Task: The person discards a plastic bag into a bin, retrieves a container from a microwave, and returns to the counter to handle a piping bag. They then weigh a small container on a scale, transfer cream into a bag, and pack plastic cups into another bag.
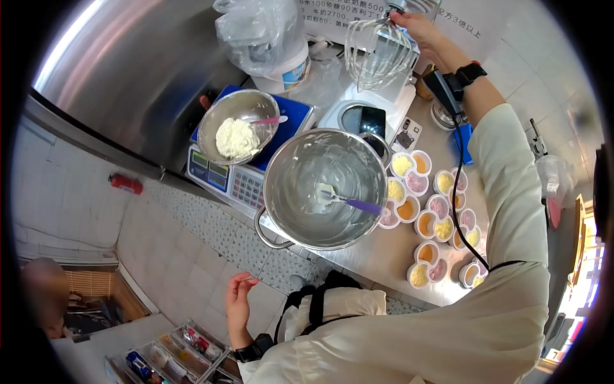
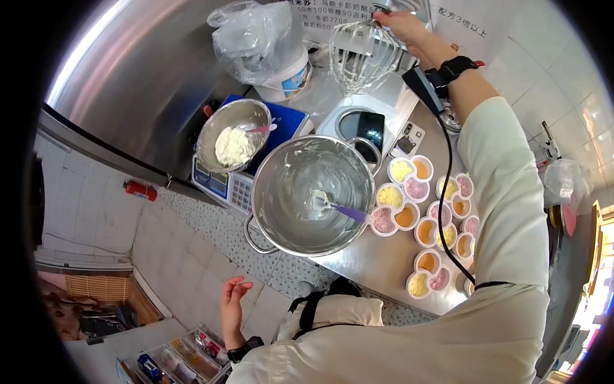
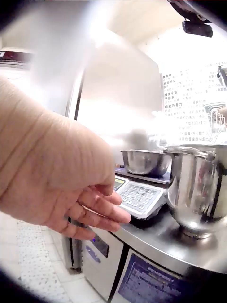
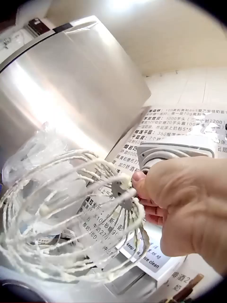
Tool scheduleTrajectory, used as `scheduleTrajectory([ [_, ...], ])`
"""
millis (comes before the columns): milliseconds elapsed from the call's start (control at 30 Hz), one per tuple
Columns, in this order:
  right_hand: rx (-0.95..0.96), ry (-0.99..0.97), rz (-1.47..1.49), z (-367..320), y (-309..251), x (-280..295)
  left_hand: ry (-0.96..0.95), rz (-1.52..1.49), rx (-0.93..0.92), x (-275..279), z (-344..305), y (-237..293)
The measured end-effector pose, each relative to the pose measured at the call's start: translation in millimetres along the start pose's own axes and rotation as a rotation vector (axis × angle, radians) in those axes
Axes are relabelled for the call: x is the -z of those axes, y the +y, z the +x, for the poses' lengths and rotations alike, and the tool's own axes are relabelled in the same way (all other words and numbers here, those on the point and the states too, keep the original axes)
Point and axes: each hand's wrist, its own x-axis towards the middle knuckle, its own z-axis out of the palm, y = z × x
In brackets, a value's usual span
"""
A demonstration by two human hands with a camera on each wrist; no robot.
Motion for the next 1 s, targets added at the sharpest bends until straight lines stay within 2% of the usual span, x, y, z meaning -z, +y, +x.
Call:
scheduleTrajectory([
  [33,-0.087,-0.025,0.47,3,10,-4,-0.037,-0.015,-0.002,-3,2,3],
  [67,-0.13,-0.123,0.482,5,12,-2,-0.072,-0.031,0.001,-6,3,4],
  [100,-0.133,-0.121,0.482,3,15,-1,-0.075,-0.029,0.001,-8,4,5],
  [167,-0.006,-0.159,0.462,1,19,-2,-0.098,-0.026,-0.004,-12,5,5],
  [300,-0.004,-0.231,0.497,-6,22,-14,-0.061,-0.013,-0.024,-9,-1,8],
  [367,0.025,-0.314,0.394,-21,24,-23,-0.053,-0.028,-0.025,-7,-3,7],
  [400,0.155,-0.345,0.382,-27,21,-26,-0.032,-0.029,-0.033,-5,-3,9],
  [433,0.362,-0.086,0.024,-36,20,-27,0.001,-0.012,-0.018,-5,-3,10],
  [500,0.631,0.121,-0.154,-66,-26,-6,0.046,-0.009,0.009,-6,-3,13],
  [567,0.738,-0.004,-0.127,-78,-64,22,-0.004,-0.148,-0.014,-12,5,25],
  [600,0.739,-0.024,-0.129,-91,-83,32,-0.042,-0.17,-0.02,-18,13,31],
  [633,0.837,-0.026,-0.16,-104,-104,39,-0.078,-0.195,-0.029,-24,22,37],
  [667,0.936,-0.026,-0.189,-117,-120,39,-0.109,-0.263,-0.006,-33,31,43],
  [700,0.935,-0.037,-0.188,-131,-131,32,-0.142,-0.325,0.014,-44,38,50],
  [733,0.956,-0.131,-0.187,-144,-139,24,-0.143,-0.327,0.02,-55,43,56],
  [833,0.988,-0.344,-0.121,-169,-140,-14,-0.24,-0.478,0.097,-79,52,65],
  [967,0.919,-0.408,-0.018,-194,-122,-62,-0.15,-0.574,0.052,-94,54,71],
  [1000,0.931,-0.479,0.002,-196,-115,-68,-0.149,-0.574,0.053,-93,56,69],
])
